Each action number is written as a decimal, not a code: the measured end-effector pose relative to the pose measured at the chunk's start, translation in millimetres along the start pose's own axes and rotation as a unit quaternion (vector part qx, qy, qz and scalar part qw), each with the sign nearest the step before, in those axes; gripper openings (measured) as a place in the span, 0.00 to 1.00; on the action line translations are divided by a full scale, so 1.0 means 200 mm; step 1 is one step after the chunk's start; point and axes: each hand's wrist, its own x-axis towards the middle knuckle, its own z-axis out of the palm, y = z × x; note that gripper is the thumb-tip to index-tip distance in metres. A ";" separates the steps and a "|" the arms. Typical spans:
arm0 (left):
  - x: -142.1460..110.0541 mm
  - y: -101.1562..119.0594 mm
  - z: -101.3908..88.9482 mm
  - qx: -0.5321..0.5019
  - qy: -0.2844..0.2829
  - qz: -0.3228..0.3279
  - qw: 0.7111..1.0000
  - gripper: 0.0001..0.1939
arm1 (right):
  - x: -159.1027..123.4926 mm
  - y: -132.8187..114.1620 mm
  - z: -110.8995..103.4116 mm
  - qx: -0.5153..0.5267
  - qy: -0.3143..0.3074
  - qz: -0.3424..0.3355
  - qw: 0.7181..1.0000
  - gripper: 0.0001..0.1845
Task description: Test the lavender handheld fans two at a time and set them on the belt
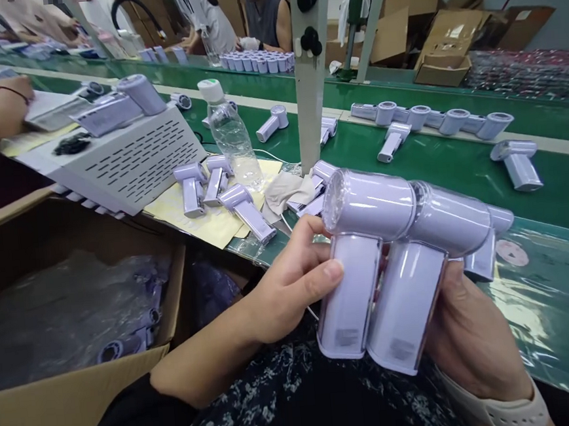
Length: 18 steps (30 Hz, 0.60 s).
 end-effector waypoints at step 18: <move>0.20 -0.08 0.00 -0.156 -0.046 -0.043 0.986 0.15 | -0.01 -0.07 0.00 0.054 0.034 0.025 0.998 0.22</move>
